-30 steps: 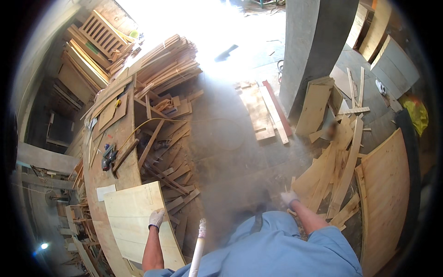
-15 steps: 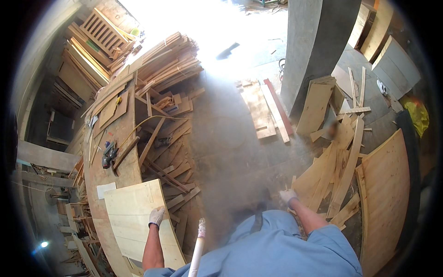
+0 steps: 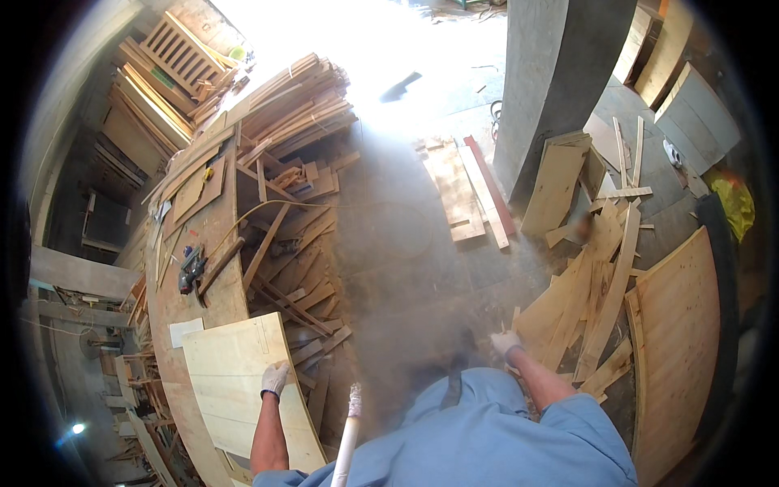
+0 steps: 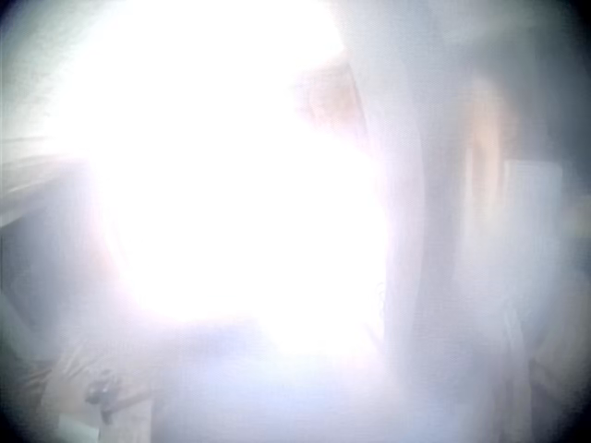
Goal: The person marks a large plywood sheet with a pencil, then uses a nail gun to attach a thin wooden strip along one edge. The person flips the panel and continues nailing the strip to secure it.
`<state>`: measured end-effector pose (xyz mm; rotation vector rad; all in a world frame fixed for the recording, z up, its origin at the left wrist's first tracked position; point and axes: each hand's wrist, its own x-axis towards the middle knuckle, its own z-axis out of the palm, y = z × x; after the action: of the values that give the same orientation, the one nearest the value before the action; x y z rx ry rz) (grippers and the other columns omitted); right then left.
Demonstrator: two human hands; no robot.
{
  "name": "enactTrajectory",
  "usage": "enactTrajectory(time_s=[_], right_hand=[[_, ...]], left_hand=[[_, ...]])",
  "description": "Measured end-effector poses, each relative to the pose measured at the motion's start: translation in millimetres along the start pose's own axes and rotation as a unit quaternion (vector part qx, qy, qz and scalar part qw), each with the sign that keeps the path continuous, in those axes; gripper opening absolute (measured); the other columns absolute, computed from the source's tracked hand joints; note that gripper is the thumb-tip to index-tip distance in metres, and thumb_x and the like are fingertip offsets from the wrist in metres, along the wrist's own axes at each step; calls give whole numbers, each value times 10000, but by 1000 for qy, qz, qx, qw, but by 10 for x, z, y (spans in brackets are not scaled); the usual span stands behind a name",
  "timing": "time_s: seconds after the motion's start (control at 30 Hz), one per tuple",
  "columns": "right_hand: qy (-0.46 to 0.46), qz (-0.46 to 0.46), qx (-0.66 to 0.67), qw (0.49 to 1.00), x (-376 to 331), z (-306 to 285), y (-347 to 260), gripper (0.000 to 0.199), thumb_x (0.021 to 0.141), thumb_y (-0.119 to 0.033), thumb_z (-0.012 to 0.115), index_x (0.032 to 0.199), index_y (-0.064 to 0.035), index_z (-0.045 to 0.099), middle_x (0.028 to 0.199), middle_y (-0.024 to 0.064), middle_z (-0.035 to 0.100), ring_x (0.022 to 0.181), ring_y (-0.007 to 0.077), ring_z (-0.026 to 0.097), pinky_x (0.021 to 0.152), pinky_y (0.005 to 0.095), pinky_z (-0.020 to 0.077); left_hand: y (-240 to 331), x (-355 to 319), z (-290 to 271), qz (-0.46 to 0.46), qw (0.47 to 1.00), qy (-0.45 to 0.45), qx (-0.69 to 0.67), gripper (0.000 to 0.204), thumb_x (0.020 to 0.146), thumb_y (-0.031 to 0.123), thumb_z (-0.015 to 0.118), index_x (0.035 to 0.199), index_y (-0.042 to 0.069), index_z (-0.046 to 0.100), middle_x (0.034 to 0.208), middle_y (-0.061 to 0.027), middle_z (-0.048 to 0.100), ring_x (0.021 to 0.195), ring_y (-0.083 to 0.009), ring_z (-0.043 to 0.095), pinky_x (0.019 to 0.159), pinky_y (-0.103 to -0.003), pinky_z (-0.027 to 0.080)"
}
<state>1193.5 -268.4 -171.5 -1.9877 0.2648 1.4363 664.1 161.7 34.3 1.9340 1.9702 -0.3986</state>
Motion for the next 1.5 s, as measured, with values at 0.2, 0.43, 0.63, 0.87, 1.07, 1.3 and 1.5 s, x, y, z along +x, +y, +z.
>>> enactTrajectory(time_s=[0.2, 0.43, 0.63, 0.87, 1.07, 1.3, 1.5], right_hand=[[5, -46, -64, 997, 422, -12, 344, 318, 967, -332, 589, 883, -38, 672, 657, 165, 673, 478, 297, 647, 441, 418, 515], [-24, -52, -76, 995, 547, 6, 424, 314, 966, -322, 585, 925, -21, 666, 715, 177, 686, 506, 306, 653, 460, 433, 528], [-36, 24, -23, 999, 189, 11, 169, 327, 988, -338, 561, 972, -34, 679, 748, 179, 713, 504, 297, 664, 474, 430, 546], [-18, 30, -36, 999, -235, 68, -174, 287, 968, -313, 566, 926, -49, 669, 726, 168, 704, 488, 289, 652, 468, 418, 534], [-46, -24, -89, 995, 780, -63, 491, 253, 949, -279, 543, 877, -50, 625, 648, 131, 611, 471, 251, 581, 443, 395, 469], [-43, -55, -111, 991, 926, -18, 552, 262, 945, -275, 569, 865, -35, 635, 628, 106, 581, 469, 227, 550, 444, 369, 428], [-88, -77, -139, 983, 828, -45, 537, 163, 885, -185, 582, 786, -55, 577, 603, 86, 541, 447, 198, 513, 419, 359, 378]], left_hand=[[216, -139, -135, 19, 999, -16, -47, 650, 876, 508, 630, 1102, -99, 690, 1078, -354, 687, 1059, -470, 677, 902, -504, 529], [-109, 103, 82, 21, 1000, -10, -6, 642, 878, 511, 642, 1147, -71, 672, 1112, -337, 688, 1083, -468, 665, 925, -510, 522], [-25, 24, 37, 8, 1000, 10, -1, 618, 878, 482, 642, 1131, -80, 675, 1110, -337, 690, 1080, -458, 672, 924, -509, 522], [192, -185, -98, 1, 1000, 15, -23, 564, 875, 446, 657, 1053, -88, 672, 1083, -346, 685, 1049, -462, 676, 900, -510, 529], [23, 0, 56, 3, 1000, 14, 9, 633, 878, 498, 629, 1131, -82, 627, 1152, -363, 641, 1074, -489, 646, 933, -526, 512], [153, -125, -43, -19, 1000, 10, 2, 624, 860, 477, 631, 1155, -73, 616, 1206, -360, 612, 1111, -487, 627, 954, -526, 507], [102, -138, 2, -16, 1000, 20, 10, 619, 866, 472, 632, 1175, -63, 604, 1213, -357, 607, 1116, -486, 624, 956, -527, 511]])
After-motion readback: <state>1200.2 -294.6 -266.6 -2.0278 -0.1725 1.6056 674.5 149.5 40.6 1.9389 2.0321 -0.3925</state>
